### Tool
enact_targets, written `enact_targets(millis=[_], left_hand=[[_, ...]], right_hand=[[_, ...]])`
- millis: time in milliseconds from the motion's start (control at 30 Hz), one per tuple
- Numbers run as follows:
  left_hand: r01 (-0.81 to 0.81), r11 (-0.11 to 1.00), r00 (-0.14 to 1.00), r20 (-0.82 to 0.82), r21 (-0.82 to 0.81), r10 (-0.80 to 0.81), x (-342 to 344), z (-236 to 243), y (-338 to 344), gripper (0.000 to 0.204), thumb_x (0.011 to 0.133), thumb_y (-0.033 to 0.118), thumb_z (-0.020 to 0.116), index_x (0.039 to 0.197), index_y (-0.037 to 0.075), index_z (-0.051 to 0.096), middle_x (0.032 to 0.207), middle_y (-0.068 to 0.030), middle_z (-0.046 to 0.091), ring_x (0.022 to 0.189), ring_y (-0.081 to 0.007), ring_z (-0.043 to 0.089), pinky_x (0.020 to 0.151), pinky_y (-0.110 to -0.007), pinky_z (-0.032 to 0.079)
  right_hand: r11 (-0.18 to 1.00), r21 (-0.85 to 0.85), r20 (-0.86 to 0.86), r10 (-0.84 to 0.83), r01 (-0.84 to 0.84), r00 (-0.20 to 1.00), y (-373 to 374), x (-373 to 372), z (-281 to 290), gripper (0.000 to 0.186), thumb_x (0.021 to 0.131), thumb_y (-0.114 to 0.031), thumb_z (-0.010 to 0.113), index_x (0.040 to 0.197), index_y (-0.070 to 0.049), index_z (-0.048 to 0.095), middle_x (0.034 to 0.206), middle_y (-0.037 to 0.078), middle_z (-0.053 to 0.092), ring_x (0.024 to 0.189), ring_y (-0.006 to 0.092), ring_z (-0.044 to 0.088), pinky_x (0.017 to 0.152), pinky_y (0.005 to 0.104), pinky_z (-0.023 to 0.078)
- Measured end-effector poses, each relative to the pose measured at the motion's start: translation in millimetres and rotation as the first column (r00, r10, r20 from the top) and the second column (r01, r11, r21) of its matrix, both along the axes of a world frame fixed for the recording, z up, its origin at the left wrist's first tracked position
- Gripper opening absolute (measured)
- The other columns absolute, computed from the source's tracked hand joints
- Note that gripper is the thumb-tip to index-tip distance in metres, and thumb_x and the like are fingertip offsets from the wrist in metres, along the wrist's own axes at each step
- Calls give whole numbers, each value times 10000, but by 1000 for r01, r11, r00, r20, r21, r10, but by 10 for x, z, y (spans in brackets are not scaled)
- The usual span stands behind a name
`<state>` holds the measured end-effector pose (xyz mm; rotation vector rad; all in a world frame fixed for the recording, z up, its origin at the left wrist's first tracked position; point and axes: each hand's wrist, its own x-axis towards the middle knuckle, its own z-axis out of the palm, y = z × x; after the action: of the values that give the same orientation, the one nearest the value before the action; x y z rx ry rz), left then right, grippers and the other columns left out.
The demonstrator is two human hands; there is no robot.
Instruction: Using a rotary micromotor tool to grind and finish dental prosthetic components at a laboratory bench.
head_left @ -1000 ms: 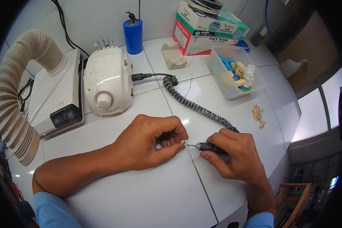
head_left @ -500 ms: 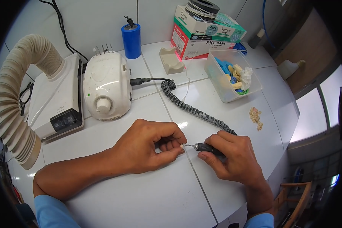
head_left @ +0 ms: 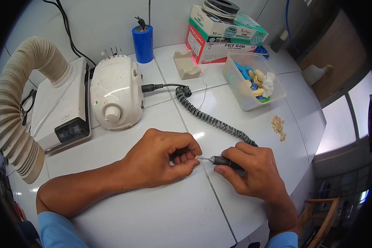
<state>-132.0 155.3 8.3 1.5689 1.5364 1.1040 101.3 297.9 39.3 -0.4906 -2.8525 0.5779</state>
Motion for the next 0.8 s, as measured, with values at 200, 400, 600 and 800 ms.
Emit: enact_targets(millis=[200, 400, 600, 800], left_hand=[[-3, 1000, 1000, -31, 2, 3, 6, 8, 9, 144, 908, 44, 837, 1023, -21, 780, 848, -61, 783, 750, -99, 733, 697, -257, 616], [1, 1000, 999, -35, 21, 0, 2, -12, 7, 147, 900, 47, 839, 1021, -12, 781, 840, -55, 782, 740, -96, 732, 684, -255, 612], [-5, 999, 998, -58, 37, 8, 11, -15, 6, 137, 899, 52, 842, 1012, 1, 783, 839, -48, 784, 732, -87, 729, 654, -247, 595], [-8, 999, 998, -66, 43, 11, 9, -20, 6, 137, 889, 51, 843, 1006, 11, 784, 835, -43, 782, 723, -91, 727, 650, -252, 591]], right_hand=[[999, 50, -65, -10, 13, 998, 0, -3, -68, 279, 935, -337, 864, 918, -93, 730, 718, 40, 600, 536, 247, 607, 486, 391, 456], [999, 54, -60, -4, 7, 998, -3, -3, -64, 278, 932, -347, 865, 929, -98, 740, 718, 35, 596, 538, 244, 607, 483, 392, 459], [998, 65, -53, 6, -3, 999, -7, -4, -61, 274, 932, -347, 864, 930, -101, 743, 716, 30, 595, 537, 243, 607, 480, 393, 456], [997, 76, -49, 29, -25, 998, -3, -10, -56, 279, 930, -355, 865, 940, -103, 745, 716, 29, 587, 534, 242, 604, 485, 396, 459]])
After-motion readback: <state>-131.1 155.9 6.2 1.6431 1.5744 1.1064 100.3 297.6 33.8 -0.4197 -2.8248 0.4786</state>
